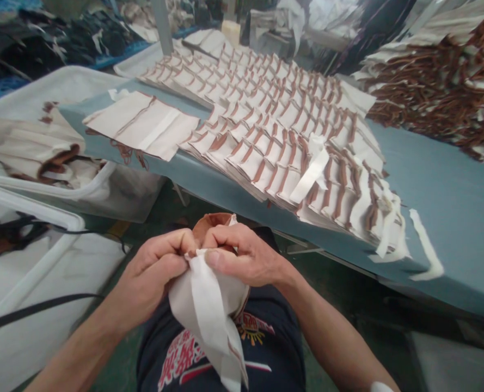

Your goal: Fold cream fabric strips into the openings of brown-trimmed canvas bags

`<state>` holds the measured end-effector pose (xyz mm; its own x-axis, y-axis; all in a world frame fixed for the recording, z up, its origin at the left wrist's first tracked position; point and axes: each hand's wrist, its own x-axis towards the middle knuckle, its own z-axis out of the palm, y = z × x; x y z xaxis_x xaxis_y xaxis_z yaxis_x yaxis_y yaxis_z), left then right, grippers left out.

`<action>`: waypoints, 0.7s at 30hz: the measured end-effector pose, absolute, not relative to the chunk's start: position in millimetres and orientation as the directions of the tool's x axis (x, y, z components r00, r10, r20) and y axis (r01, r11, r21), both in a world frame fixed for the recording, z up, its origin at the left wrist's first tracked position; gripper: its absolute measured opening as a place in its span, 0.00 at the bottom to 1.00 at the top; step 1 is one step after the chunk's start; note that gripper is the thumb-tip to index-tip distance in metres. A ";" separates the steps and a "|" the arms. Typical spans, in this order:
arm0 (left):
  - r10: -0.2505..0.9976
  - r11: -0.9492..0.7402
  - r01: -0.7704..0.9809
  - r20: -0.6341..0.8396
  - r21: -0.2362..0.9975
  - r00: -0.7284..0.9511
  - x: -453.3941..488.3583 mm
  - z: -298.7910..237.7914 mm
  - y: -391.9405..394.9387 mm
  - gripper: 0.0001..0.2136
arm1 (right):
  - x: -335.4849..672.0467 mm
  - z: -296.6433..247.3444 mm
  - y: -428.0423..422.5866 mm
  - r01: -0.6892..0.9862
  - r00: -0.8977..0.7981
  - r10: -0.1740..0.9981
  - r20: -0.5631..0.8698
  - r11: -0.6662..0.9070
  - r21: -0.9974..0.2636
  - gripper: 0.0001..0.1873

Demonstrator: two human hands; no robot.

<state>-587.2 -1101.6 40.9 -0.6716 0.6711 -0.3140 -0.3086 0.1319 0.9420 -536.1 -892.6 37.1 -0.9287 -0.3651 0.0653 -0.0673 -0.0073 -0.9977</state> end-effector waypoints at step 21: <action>0.742 0.412 0.600 0.130 0.686 -0.658 -602.0 88.9 -1112.7 0.10 | -550.3 73.7 -889.0 -0.387 -0.895 -0.394 0.212 0.446 -0.807 0.06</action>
<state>-602.0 -1112.7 88.9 -0.6581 0.7415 0.1305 0.5998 0.4116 0.6861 -550.3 -889.0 73.7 -0.8945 -0.3937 0.2116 -0.3871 0.4458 -0.8071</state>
